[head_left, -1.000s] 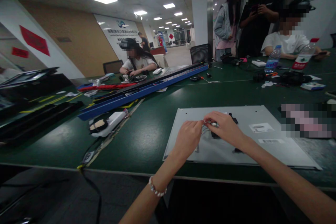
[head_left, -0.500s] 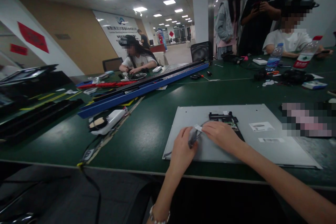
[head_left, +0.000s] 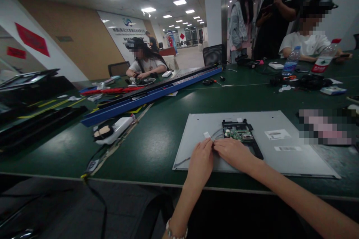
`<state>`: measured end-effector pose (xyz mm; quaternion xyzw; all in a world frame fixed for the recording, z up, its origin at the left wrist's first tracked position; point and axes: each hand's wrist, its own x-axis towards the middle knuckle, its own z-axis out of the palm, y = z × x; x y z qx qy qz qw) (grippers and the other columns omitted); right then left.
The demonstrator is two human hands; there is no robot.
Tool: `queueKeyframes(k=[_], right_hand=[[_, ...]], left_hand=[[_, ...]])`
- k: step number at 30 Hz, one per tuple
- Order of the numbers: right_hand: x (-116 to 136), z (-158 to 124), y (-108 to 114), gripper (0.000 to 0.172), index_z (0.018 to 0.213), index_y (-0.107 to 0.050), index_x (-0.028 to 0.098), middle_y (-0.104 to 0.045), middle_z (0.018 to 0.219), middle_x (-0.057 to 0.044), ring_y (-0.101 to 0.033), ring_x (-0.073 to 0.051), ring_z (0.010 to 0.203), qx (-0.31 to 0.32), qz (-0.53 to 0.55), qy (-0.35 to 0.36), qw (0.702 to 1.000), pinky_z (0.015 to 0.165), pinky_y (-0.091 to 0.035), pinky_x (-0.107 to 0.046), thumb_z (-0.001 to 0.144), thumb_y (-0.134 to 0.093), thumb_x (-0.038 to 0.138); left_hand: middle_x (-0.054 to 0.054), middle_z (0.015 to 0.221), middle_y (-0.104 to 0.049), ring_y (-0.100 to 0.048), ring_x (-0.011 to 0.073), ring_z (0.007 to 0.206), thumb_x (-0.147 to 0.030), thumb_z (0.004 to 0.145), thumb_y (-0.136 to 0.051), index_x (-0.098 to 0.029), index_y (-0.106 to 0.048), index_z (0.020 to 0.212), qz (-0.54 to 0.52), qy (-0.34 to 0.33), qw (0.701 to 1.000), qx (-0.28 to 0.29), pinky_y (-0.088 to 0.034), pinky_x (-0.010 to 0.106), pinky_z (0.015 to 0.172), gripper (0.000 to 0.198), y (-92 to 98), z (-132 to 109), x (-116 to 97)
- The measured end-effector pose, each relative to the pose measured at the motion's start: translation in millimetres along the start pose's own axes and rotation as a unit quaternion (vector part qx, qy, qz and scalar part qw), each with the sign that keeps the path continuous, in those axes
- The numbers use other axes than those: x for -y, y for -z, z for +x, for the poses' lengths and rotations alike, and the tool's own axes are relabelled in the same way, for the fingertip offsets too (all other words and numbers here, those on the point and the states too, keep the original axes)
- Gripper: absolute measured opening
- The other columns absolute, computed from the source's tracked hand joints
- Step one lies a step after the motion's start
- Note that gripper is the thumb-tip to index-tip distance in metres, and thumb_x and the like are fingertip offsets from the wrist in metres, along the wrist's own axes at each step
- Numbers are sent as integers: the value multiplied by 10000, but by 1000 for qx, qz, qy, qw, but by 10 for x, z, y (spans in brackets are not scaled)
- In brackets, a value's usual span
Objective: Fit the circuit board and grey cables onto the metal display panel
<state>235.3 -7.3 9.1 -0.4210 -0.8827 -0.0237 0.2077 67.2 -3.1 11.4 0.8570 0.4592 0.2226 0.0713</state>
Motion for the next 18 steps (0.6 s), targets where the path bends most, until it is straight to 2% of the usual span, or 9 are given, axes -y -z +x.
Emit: queueKeyframes(k=[2,5,8,10,12,14,16,18], right_hand=[[72,-73,51,257,1110,-696,112,-712,1168,-147,-662,-248,1089,7,12,-6,1000,1035,-462,-425,898,-560,162],[187,-227,131,487,1326,-577,108,-611,1342,-165,-536,-276,1280,5,48,-10,999,1165,-287,-505,922,-560,379],[286,-364,166,666,1434,-466,105,-491,1459,-180,-419,-290,1380,11,71,-25,997,1195,-191,-543,917,-521,522],[339,-424,180,707,1455,-437,102,-442,1492,-182,-377,-295,1405,19,77,-34,996,1198,-165,-559,915,-508,552],[366,-484,225,680,1467,-425,124,-443,1497,-156,-358,-287,1417,30,85,-43,995,1199,-156,-567,930,-493,536],[329,-584,324,610,1474,-423,175,-465,1491,-108,-367,-265,1413,35,101,-57,993,1198,-198,-548,954,-473,490],[180,-763,468,558,1474,-428,236,-460,1500,-63,-395,-249,1398,28,119,-91,988,1173,-302,-499,962,-462,455],[-105,-1026,613,559,1487,-404,275,-430,1524,-41,-399,-259,1395,25,120,-157,980,1143,-359,-489,962,-453,461]], left_hand=[[126,1219,-659,-614,235,1148,-74,930,-366,-173,-601,1142,5,20,1000,2,-451,447,1033,332,13,47,-37],[122,1108,-686,-643,242,1066,-113,937,-400,-179,-597,1081,9,70,998,4,-492,406,952,253,20,119,-71],[119,1056,-690,-649,250,1044,-131,924,-443,-181,-569,1112,5,105,994,3,-502,388,908,232,0,162,-64],[118,1036,-691,-652,255,1030,-145,911,-474,-179,-553,1133,0,114,994,1,-500,389,898,238,-11,172,-46],[116,1036,-690,-650,259,1026,-159,896,-505,-180,-543,1145,-6,111,994,-1,-496,393,899,252,-12,172,-32],[107,1046,-687,-645,257,1029,-163,879,-533,-185,-540,1141,-15,105,994,-7,-488,394,910,263,-7,167,-26],[95,1056,-683,-640,250,1041,-156,860,-556,-193,-545,1124,-23,102,994,-22,-476,393,933,267,-5,159,-28],[85,1069,-679,-633,245,1057,-136,836,-576,-199,-556,1104,-30,100,994,-41,-464,396,957,276,-11,150,-33]])
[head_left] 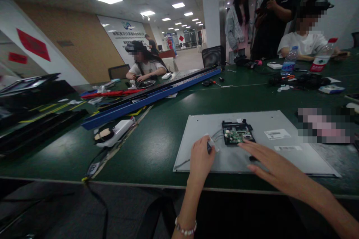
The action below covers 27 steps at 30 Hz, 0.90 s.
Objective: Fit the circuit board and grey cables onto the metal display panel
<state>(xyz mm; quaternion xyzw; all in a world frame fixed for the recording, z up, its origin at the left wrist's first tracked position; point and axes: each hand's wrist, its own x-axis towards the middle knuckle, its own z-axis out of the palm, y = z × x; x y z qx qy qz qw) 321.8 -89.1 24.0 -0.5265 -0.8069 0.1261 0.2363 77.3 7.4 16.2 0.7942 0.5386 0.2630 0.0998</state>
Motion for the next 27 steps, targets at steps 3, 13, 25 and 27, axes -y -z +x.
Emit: queueKeyframes(k=[3,13,25,27], right_hand=[[-680,-286,240,587,1503,-372,282,-393,1546,-45,-357,-302,1412,-53,-47,-112,991,1155,-307,-542,962,-406,506],[-1598,-512,119,630,1532,-304,287,-259,1604,-26,-227,-316,1462,31,-158,-97,982,1159,-261,-569,963,-347,555],[-869,338,-219,615,1554,-227,298,-196,1628,-30,-177,-263,1482,83,-155,2,984,1178,-218,-513,995,-253,553],[-717,499,-312,619,1551,-247,278,-195,1628,-51,-176,-271,1482,84,-150,16,985,1178,-210,-509,996,-239,553]], left_hand=[[85,1118,-669,-617,242,1096,-101,806,-588,-204,-570,1101,-25,-8,999,-39,-457,404,983,313,-18,-13,1],[120,1233,-618,-544,246,1223,-142,916,-507,-198,-569,1141,-38,-96,960,-262,-429,467,1045,241,39,-97,-42],[119,1174,-648,-558,237,1215,-98,912,-501,-188,-586,1113,-3,-119,939,-322,-390,500,1074,235,70,-202,-105],[119,1174,-647,-558,236,1213,-98,915,-492,-189,-589,1107,-7,-124,938,-323,-399,498,1069,234,73,-206,-107]])
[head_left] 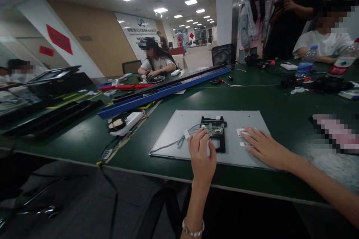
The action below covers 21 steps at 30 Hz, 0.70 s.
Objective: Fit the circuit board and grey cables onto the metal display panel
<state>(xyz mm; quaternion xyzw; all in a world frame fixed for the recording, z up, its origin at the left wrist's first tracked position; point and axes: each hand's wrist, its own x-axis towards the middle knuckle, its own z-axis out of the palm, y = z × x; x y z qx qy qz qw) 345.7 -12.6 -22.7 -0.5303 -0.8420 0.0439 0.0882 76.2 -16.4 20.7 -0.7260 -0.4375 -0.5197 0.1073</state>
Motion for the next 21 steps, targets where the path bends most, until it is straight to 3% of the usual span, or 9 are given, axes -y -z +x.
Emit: queueKeyframes(k=[6,12,17,21], right_hand=[[480,478,-13,620,1524,-336,210,-247,1609,-120,-196,-315,1474,-4,11,3,1000,1159,-227,-531,997,-238,521],[820,753,-3,612,1514,-351,175,-259,1597,-170,-195,-339,1472,-7,19,-2,1000,1150,-208,-554,997,-251,487],[956,843,27,614,1520,-338,172,-232,1607,-166,-165,-336,1479,10,34,-10,999,1157,-174,-552,996,-254,482],[984,856,79,637,1531,-311,171,-199,1620,-151,-141,-332,1484,28,54,-9,998,1165,-151,-542,994,-233,504]], left_hand=[[113,1157,-646,-561,230,1201,-93,911,-496,-190,-593,1066,-16,1,1000,3,-429,482,1050,207,10,-5,-7],[117,1203,-621,-564,223,1191,-112,918,-491,-196,-587,1105,-24,41,998,33,-472,435,1018,227,39,-19,73],[142,1379,-520,-457,265,1330,-168,895,-527,-198,-518,1277,31,47,991,120,-388,486,1107,384,172,83,541],[183,1515,-381,-280,342,1441,-350,862,-607,-156,-441,1399,114,43,960,252,-301,544,1140,595,260,265,1037]])
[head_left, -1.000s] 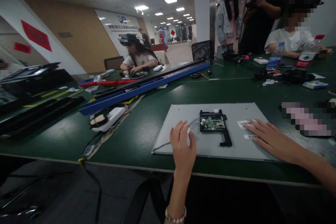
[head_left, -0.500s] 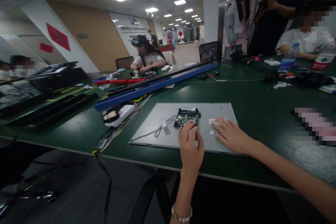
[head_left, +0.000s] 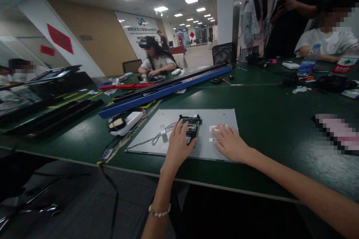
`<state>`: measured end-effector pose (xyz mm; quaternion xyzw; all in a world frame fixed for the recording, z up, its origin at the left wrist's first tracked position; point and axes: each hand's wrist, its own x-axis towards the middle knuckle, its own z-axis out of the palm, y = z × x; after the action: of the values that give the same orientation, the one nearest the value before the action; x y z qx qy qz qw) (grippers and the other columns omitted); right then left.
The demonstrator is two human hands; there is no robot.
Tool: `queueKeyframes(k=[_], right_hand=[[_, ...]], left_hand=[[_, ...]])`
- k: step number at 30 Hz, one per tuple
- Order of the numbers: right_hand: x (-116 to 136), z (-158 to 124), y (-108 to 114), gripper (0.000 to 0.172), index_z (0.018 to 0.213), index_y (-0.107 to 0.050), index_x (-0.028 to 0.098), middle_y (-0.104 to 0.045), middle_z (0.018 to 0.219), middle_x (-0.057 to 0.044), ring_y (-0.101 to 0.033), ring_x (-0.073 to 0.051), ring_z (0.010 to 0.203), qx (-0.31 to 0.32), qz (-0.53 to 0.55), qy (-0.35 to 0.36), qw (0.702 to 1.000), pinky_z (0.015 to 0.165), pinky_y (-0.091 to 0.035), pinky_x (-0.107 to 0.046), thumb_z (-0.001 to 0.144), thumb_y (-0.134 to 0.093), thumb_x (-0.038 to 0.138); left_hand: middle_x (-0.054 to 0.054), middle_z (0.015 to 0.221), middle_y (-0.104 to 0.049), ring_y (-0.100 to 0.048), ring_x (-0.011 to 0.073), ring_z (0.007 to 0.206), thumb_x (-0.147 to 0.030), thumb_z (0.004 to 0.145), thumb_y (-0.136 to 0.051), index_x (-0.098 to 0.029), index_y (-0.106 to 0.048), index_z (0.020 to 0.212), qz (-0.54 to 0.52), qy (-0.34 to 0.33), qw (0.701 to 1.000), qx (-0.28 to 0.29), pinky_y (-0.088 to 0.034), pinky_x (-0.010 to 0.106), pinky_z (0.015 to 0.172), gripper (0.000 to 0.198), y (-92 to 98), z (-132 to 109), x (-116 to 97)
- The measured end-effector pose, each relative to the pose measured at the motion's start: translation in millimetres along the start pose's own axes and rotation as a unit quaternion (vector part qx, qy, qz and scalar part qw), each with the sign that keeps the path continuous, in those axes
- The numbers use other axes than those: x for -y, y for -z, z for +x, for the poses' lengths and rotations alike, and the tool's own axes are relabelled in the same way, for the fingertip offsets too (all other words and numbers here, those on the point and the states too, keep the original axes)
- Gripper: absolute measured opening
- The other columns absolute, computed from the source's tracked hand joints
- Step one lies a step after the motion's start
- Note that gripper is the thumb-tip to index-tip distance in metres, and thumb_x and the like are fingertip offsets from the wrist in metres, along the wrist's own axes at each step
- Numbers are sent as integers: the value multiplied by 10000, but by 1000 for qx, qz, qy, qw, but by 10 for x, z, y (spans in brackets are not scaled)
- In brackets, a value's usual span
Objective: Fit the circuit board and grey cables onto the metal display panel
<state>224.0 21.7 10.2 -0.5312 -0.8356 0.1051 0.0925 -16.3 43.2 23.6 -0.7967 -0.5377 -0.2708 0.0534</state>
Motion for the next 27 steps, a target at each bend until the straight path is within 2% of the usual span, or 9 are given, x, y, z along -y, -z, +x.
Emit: queueKeyframes(k=[2,4,7,10,15,18,23,25,27], right_hand=[[1,-5,22,648,1533,-306,170,-184,1625,-144,-134,-329,1486,7,9,1,1000,1169,-142,-538,992,-227,518],[-1,-11,35,653,1533,-305,173,-174,1629,-132,-127,-325,1488,13,16,0,1000,1173,-134,-533,990,-226,525],[-2,-18,41,654,1533,-307,173,-173,1630,-127,-129,-327,1487,15,22,-1,1000,1176,-126,-529,989,-229,526],[2,-25,46,649,1530,-315,170,-186,1626,-134,-142,-333,1484,13,23,-2,1000,1176,-123,-532,989,-232,519],[8,-38,63,644,1523,-332,166,-195,1624,-136,-151,-326,1483,11,26,-3,1000,1178,-123,-520,991,-239,516],[1,-37,59,645,1527,-326,174,-201,1622,-138,-148,-317,1485,11,28,-3,1000,1178,-123,-519,992,-232,524],[-17,-28,54,650,1534,-308,191,-189,1628,-117,-133,-301,1490,9,34,1,999,1183,-112,-510,992,-223,539],[-18,-30,66,654,1533,-311,190,-191,1627,-115,-134,-302,1490,12,39,0,999,1183,-116,-511,990,-225,545],[-16,-36,82,659,1531,-316,181,-198,1625,-121,-135,-303,1489,15,42,-1,999,1184,-122,-510,990,-226,545]], left_hand=[[207,1535,-344,-258,366,1446,-480,869,-581,-131,-411,1437,39,16,995,92,-287,548,1135,688,24,90,147],[206,1548,-324,-259,376,1444,-577,873,-531,-137,-388,1465,66,26,982,173,-274,549,1133,751,40,162,204],[211,1570,-271,-243,380,1449,-630,876,-478,-124,-359,1482,94,38,969,225,-277,537,1127,798,28,258,189],[238,1569,-253,-251,375,1446,-613,899,-438,-101,-376,1456,116,71,965,222,-300,523,1109,759,-47,411,191],[265,1498,-357,-308,401,1406,-586,890,-452,-88,-478,1345,139,154,957,203,-327,561,1069,675,-214,790,314],[282,1470,-386,-319,405,1395,-570,898,-441,-69,-507,1314,141,197,951,192,-315,584,1068,655,-258,928,362],[274,1505,-340,-304,401,1406,-622,896,-403,-77,-518,1316,128,177,955,202,-310,571,1078,697,-242,877,416],[265,1517,-331,-311,390,1408,-611,911,-390,-87,-486,1354,117,156,956,219,-297,572,1088,693,-190,808,461],[236,1538,-318,-299,361,1423,-555,943,-364,-111,-438,1404,119,128,962,207,-273,576,1104,644,-90,735,530]])
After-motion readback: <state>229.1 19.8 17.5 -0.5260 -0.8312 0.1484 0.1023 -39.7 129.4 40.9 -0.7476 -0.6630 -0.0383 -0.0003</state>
